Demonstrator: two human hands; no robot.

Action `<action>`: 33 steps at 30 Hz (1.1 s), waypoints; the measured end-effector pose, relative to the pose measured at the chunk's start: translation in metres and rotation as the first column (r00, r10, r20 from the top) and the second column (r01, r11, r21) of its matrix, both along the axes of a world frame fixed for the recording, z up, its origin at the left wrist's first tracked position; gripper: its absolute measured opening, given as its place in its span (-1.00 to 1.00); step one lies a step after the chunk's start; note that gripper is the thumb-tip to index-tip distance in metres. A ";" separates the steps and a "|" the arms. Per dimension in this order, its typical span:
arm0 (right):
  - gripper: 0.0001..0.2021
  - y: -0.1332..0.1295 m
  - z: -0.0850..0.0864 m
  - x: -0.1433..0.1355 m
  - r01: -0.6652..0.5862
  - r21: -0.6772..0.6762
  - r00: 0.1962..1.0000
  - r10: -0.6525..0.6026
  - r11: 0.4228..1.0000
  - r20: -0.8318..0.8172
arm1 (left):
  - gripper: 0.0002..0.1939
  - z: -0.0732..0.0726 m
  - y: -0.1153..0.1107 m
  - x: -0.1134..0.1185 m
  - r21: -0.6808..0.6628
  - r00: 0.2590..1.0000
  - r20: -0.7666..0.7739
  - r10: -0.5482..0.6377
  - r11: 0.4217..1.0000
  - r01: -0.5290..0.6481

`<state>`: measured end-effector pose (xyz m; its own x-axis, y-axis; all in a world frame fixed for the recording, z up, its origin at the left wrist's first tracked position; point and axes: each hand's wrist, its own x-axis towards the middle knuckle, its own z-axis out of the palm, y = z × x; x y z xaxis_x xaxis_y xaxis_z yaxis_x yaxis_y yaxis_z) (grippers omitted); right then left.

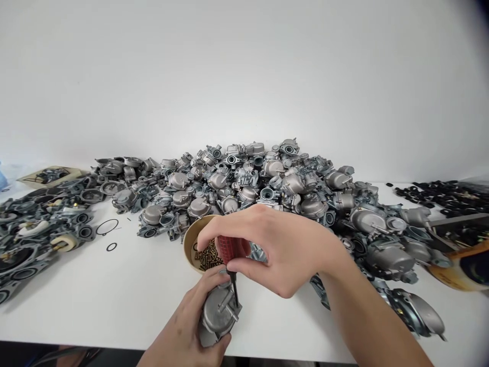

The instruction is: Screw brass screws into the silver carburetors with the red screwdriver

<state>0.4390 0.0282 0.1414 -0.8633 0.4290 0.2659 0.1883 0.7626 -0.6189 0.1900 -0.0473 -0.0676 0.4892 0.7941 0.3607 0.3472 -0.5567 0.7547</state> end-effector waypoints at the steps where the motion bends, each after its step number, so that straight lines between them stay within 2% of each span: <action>1: -0.58 -0.001 0.001 0.000 0.009 0.012 1.000 -0.009 1.000 0.007 | 0.05 0.001 0.000 0.000 -0.004 1.000 0.004 -0.002 1.000 0.002; 6: -0.64 -0.007 0.002 -0.002 0.026 0.071 1.000 -0.026 0.997 0.008 | 0.04 0.000 0.001 0.000 -0.037 1.000 -0.015 0.004 0.999 -0.004; 10: -0.64 -0.011 0.001 -0.003 0.051 0.080 0.999 -0.052 0.996 0.014 | 0.01 -0.010 -0.001 -0.003 -0.077 0.999 -0.036 0.027 0.997 -0.030; 14: -0.74 -0.015 0.000 -0.004 0.089 0.103 0.995 -0.092 0.991 0.025 | -0.01 -0.018 -0.006 -0.005 -0.092 0.997 -0.045 0.062 0.994 -0.066; 17: -0.74 -0.018 0.001 -0.004 0.128 0.145 0.990 -0.135 0.981 0.039 | -0.06 -0.016 -0.007 -0.005 -0.106 0.997 -0.046 0.057 0.992 -0.062; 19: -0.67 -0.019 0.003 -0.003 0.128 0.140 0.990 -0.134 0.982 0.039 | -0.07 -0.012 -0.005 -0.003 -0.106 0.998 -0.044 0.049 0.993 -0.053; 24: -0.51 -0.019 0.007 0.000 0.089 0.092 0.996 -0.091 0.992 0.020 | 0.03 -0.007 -0.002 -0.001 -0.035 0.999 -0.023 0.023 0.999 -0.024; 33: -0.75 -0.013 0.001 -0.001 0.118 0.107 0.992 -0.122 0.987 0.032 | 0.05 -0.010 -0.002 -0.001 -0.036 1.000 -0.010 0.029 0.999 -0.029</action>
<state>0.4380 0.0147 0.1429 -0.8177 0.5017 0.2823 0.3047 0.7932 -0.5272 0.1890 -0.0493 -0.0774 0.4689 0.8204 0.3272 0.3705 -0.5190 0.7703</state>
